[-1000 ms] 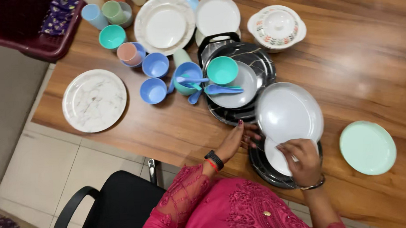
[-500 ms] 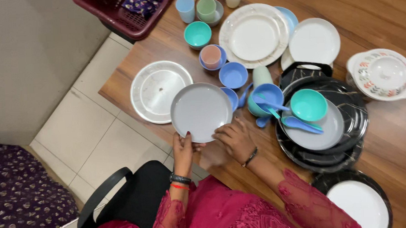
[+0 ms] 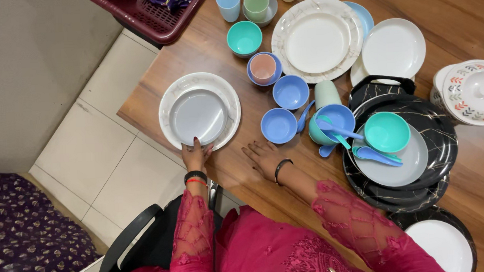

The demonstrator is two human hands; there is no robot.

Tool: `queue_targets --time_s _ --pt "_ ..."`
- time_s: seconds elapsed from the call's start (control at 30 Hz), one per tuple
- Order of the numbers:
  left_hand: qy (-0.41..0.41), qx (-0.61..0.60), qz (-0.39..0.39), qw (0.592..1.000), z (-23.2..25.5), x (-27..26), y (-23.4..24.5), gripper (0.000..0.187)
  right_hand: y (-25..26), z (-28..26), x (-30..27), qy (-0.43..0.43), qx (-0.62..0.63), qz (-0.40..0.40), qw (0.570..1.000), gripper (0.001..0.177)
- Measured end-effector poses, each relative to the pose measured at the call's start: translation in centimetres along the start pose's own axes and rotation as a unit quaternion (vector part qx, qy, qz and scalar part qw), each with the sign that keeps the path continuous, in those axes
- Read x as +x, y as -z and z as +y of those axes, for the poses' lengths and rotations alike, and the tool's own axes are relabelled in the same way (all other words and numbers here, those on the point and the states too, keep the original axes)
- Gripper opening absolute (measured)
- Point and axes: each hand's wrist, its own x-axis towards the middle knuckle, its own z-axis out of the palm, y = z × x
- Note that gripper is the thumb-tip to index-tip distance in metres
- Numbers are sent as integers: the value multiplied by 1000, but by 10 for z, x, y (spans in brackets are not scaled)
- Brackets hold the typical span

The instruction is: The person wipes individual cups, bowls, and plates with a cloth and organizes them into stacks on a wooden table.

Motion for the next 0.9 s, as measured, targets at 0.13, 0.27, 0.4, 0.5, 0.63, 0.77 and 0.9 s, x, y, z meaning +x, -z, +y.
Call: queue_targets --time_s 0.13,0.27,0.4,0.5,0.63,0.77,0.9 --pt "-37 27 -11 999 -28 26 11 55 3 -4 -67 -36 114 65 991 58" --pt "-317 410 156 841 -54 24 22 93 17 -16 -166 -104 252 195 942 39" --pt "-287 342 75 892 -30 -58 -20 89 21 -12 -267 -256 277 368 850 32" --pt "-315 325 -16 892 -4 -133 -77 82 13 15 -344 -382 214 471 766 30" --pt "-458 372 -158 792 4 -231 -139 76 -25 65 -473 -551 80 437 707 27" --pt "-472 342 -258 770 -21 -307 -181 69 -104 106 -584 -655 43 380 651 33" --pt "-430 333 -283 790 -83 -377 -190 56 -185 134 -660 -694 -11 315 647 40"
